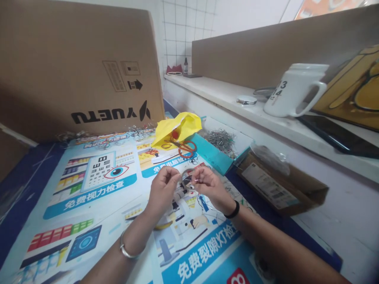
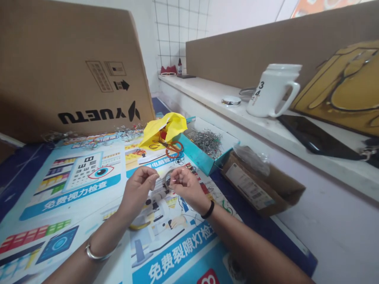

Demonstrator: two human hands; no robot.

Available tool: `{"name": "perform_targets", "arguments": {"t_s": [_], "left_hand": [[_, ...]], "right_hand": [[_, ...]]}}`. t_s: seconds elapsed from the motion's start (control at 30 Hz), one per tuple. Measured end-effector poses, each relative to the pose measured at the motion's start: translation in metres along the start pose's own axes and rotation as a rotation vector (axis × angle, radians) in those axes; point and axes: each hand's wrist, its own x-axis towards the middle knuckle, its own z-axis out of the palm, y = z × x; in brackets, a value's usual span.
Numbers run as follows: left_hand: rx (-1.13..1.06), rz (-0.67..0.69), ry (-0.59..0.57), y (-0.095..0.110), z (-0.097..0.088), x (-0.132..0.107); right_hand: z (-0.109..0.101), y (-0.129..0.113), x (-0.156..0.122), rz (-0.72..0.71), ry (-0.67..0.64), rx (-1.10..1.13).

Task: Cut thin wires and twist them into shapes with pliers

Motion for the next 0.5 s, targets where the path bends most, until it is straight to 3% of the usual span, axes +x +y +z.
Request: {"name": "perform_targets", "arguments": {"t_s": [0.5], "left_hand": [[-0.019, 0.013, -0.02, -0.0002, -0.0032, -0.0008]], "right_hand": [[0.0019, 0.0034, -0.0005, -0.032, -0.034, -0.056]]}}
